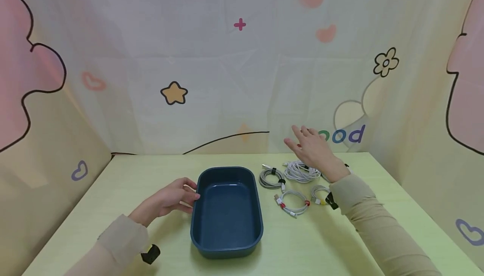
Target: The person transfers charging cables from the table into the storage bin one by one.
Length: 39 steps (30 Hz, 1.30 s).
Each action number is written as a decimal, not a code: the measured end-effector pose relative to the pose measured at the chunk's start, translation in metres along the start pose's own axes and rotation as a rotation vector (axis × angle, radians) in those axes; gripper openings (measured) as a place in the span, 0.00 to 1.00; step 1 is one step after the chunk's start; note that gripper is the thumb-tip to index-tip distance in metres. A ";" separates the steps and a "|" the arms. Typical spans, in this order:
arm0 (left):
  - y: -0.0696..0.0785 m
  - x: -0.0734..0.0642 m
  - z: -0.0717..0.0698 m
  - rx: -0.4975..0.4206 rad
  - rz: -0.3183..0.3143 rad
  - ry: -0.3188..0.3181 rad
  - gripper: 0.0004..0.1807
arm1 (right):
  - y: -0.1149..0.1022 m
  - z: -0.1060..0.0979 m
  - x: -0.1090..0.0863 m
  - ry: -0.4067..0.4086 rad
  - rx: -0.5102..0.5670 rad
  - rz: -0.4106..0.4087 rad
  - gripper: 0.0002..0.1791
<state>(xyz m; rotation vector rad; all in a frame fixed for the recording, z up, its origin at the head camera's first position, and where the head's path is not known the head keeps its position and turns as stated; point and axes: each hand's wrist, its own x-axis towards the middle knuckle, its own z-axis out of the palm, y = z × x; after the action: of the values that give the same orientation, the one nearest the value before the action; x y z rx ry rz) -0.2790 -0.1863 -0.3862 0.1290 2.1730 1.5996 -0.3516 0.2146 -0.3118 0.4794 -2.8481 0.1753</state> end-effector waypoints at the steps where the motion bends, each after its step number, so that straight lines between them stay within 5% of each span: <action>1: -0.001 0.002 0.000 -0.014 -0.001 -0.004 0.24 | 0.000 0.002 0.001 -0.002 -0.001 -0.001 0.38; 12: -0.009 0.009 -0.001 -0.160 -0.008 -0.035 0.20 | -0.010 0.023 0.011 -0.039 0.052 -0.025 0.35; 19: -0.011 0.012 -0.001 -0.172 0.011 -0.035 0.19 | -0.020 0.038 0.014 -0.116 0.065 -0.031 0.29; 27: -0.012 0.008 -0.001 -0.170 0.000 -0.024 0.18 | -0.028 0.065 0.019 -0.192 0.092 -0.049 0.10; 39: -0.017 0.014 -0.002 -0.206 0.015 -0.034 0.16 | -0.020 0.099 0.025 -0.264 0.115 0.010 0.05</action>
<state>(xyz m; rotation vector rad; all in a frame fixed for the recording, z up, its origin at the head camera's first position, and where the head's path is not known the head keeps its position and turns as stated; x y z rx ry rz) -0.2896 -0.1887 -0.4058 0.1087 1.9719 1.8043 -0.3902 0.1727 -0.3994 0.5490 -3.1106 0.2994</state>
